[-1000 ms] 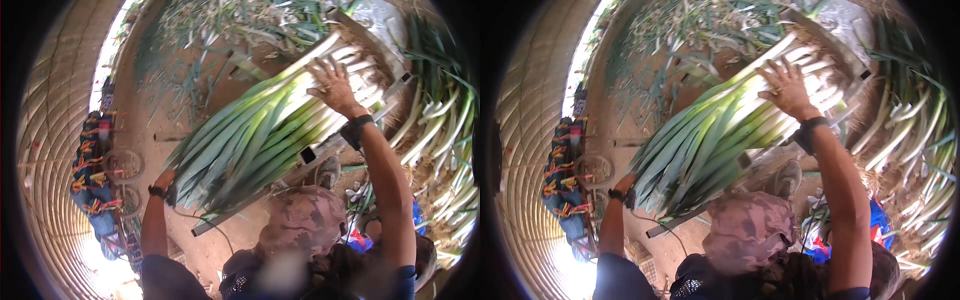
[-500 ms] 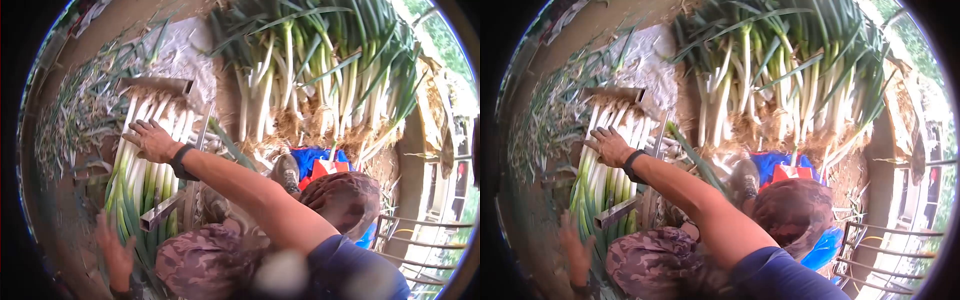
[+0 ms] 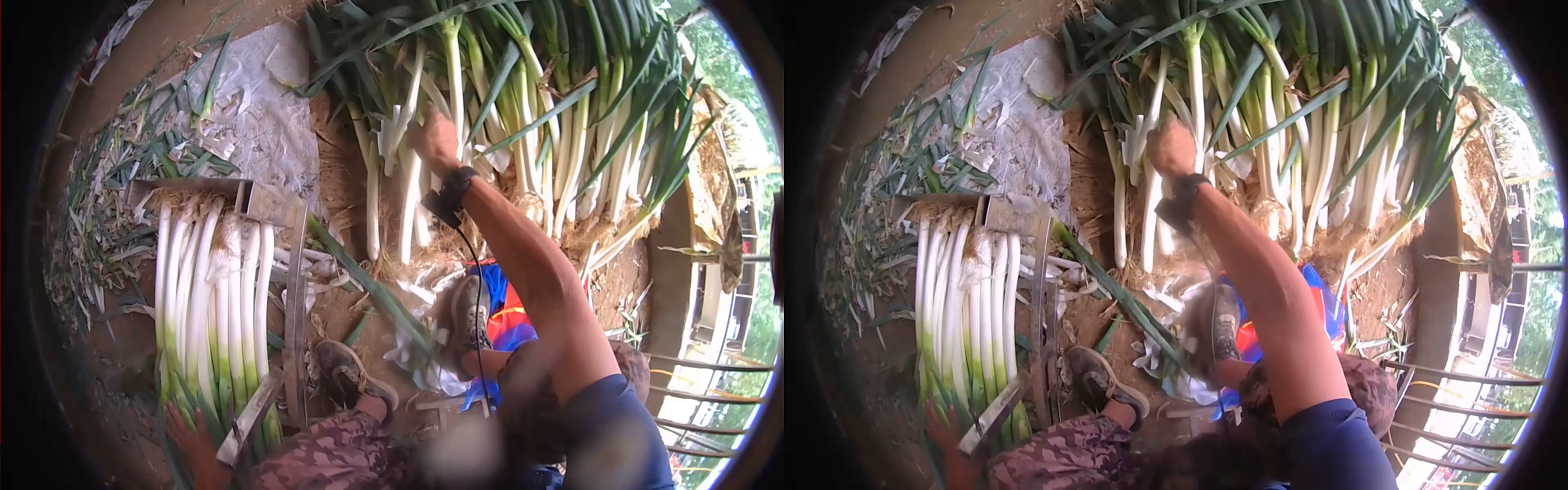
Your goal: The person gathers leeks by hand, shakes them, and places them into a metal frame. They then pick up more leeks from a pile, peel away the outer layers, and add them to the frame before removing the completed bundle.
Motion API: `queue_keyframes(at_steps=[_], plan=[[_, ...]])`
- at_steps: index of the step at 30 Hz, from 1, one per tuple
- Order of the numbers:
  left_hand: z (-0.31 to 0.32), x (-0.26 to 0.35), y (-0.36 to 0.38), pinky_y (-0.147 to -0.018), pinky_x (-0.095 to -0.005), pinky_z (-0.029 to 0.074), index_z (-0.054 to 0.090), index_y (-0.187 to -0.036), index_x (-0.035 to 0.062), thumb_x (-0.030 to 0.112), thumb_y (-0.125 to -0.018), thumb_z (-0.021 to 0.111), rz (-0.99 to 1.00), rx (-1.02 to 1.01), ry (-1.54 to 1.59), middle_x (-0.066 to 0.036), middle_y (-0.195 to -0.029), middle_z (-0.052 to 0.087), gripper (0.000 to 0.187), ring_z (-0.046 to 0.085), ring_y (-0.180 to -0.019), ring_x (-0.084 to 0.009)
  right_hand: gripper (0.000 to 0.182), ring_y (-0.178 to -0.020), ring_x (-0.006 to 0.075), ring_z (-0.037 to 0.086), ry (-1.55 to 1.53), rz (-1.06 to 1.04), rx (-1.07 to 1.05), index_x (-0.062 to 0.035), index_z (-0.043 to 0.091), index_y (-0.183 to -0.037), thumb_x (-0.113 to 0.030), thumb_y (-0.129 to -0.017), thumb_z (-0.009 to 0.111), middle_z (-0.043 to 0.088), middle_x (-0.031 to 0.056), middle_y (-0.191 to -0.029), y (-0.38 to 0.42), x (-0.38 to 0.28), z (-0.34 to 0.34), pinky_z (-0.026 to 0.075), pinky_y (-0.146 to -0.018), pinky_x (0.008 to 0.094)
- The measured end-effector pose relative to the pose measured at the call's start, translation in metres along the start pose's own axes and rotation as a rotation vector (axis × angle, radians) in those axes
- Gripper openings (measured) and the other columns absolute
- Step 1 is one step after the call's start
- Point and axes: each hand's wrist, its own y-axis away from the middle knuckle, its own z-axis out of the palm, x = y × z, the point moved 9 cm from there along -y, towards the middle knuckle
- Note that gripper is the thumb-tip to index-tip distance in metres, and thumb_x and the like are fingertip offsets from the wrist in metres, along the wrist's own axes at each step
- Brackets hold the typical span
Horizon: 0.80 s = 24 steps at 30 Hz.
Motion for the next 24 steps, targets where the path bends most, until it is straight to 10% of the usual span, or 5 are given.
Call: queue_keyframes(at_steps=[9, 11, 13, 15, 24], plan=[[-0.031, 0.028, 0.013, -0.114, -0.0511, 0.029, 0.033, -0.152, 0.0055, 0.035, -0.103, 0.05, -0.003, -0.216, -0.215, -0.022, -0.155, 0.034, 0.059, 0.035, -0.142, -0.0369, 0.036, -0.07, 0.0228, 0.071, -0.474, 0.086, -0.281, 0.0011, 0.072, -0.083, -0.035, -0.083, 0.07, 0.071, 0.0127, -0.077, -0.068, 0.008, 0.058, 0.055, -0.065, 0.0332], [-0.015, 0.018, 0.015, -0.116, -0.063, 0.02, 0.026, -0.149, 0.0124, 0.032, -0.059, 0.089, 0.029, -0.055, -0.102, -0.028, -0.157, 0.019, 0.111, 0.02, -0.146, -0.0463, 0.017, -0.07, 0.0176, 0.068, -0.339, -0.538, -0.396, -0.0016, 0.067, -0.107, -0.004, -0.091, 0.061, 0.069, 0.0133, -0.084, -0.044, -0.053, 0.003, 0.055, -0.061, 0.0275], [-0.013, 0.018, 0.019, -0.116, -0.0585, 0.02, 0.03, -0.151, 0.0103, 0.042, -0.074, 0.075, 0.153, 0.057, -0.189, -0.027, -0.158, 0.02, 0.095, 0.02, -0.146, -0.045, 0.027, -0.068, 0.02, 0.064, -0.32, -0.98, -0.19, -0.0075, 0.062, -0.115, 0.001, -0.09, 0.056, 0.068, 0.011, -0.089, -0.029, -0.072, -0.053, 0.054, -0.062, 0.0299], [-0.038, 0.044, 0.025, -0.117, -0.054, 0.02, 0.034, -0.152, 0.0082, 0.053, -0.088, 0.062, 0.278, 0.179, -0.297, -0.026, -0.159, 0.021, 0.083, 0.021, -0.147, -0.0437, 0.015, -0.064, 0.02, 0.062, -0.225, -0.145, -0.388, -0.0015, 0.064, -0.104, -0.006, -0.091, 0.057, 0.068, 0.0108, -0.085, -0.04, -0.043, -0.075, 0.053, -0.063, 0.0321], [-0.102, 0.017, 0.062, -0.113, -0.0441, 0.033, 0.053, -0.134, -0.004, 0.003, -0.078, 0.068, 0.11, 0.149, 0.437, -0.024, -0.141, 0.048, 0.059, 0.044, -0.135, -0.0364, 0.047, -0.096, 0.0427, 0.065, -0.038, 0.021, -0.076, -0.0002, 0.057, -0.115, -0.028, -0.078, 0.069, 0.065, 0.0266, -0.104, 0.026, 0.048, -0.071, 0.052, -0.082, 0.0495]])
